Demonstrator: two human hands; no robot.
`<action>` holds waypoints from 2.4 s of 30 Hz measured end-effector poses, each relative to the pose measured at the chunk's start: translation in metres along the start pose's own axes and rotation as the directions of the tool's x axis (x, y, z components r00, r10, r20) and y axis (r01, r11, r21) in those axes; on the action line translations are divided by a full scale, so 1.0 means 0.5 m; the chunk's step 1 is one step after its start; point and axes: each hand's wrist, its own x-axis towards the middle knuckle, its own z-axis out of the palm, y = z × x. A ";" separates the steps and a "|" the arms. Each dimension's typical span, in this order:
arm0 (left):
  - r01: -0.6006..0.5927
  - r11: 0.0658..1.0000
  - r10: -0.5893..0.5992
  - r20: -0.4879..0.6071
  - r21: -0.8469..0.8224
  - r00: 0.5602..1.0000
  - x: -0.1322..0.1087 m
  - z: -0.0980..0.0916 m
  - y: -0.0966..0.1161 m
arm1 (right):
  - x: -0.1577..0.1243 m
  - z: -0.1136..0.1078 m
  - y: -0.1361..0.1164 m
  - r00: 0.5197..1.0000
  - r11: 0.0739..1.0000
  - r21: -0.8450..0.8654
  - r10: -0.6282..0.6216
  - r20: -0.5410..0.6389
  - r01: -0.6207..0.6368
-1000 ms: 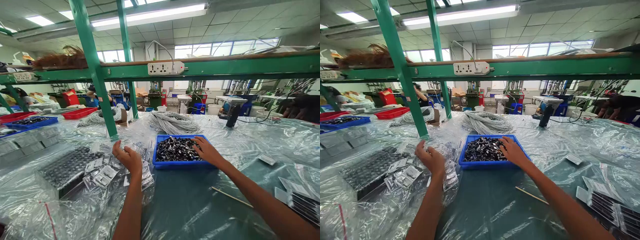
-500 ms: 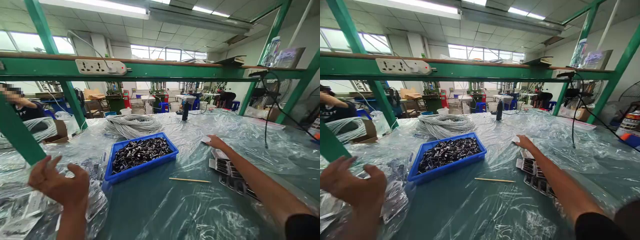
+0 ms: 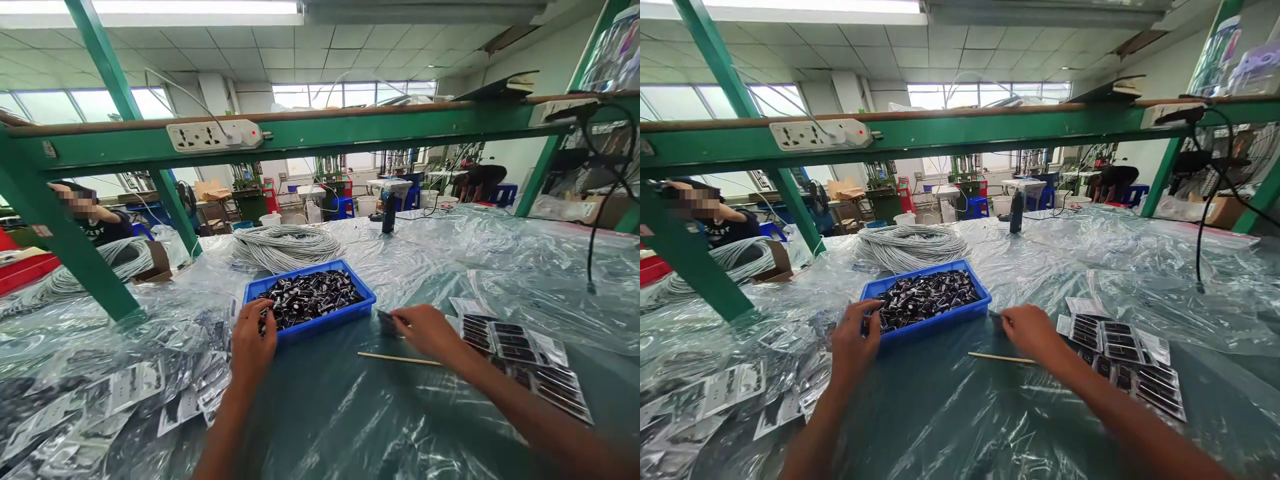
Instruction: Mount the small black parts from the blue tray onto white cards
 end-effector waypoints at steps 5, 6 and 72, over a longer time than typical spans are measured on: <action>0.022 1.000 -0.006 0.644 -0.017 0.765 -0.033 0.015 0.095 | -0.021 0.016 -0.079 0.945 0.893 0.359 -0.317 0.073 0.272; 0.008 1.000 -0.022 0.731 0.023 0.682 -0.042 0.019 0.115 | -0.021 0.020 -0.072 0.939 0.900 0.333 -0.329 0.101 0.280; 0.077 0.990 0.060 0.838 -0.121 0.542 -0.123 0.089 0.184 | 0.021 0.068 -0.142 0.969 -0.066 0.981 -0.182 0.167 -0.181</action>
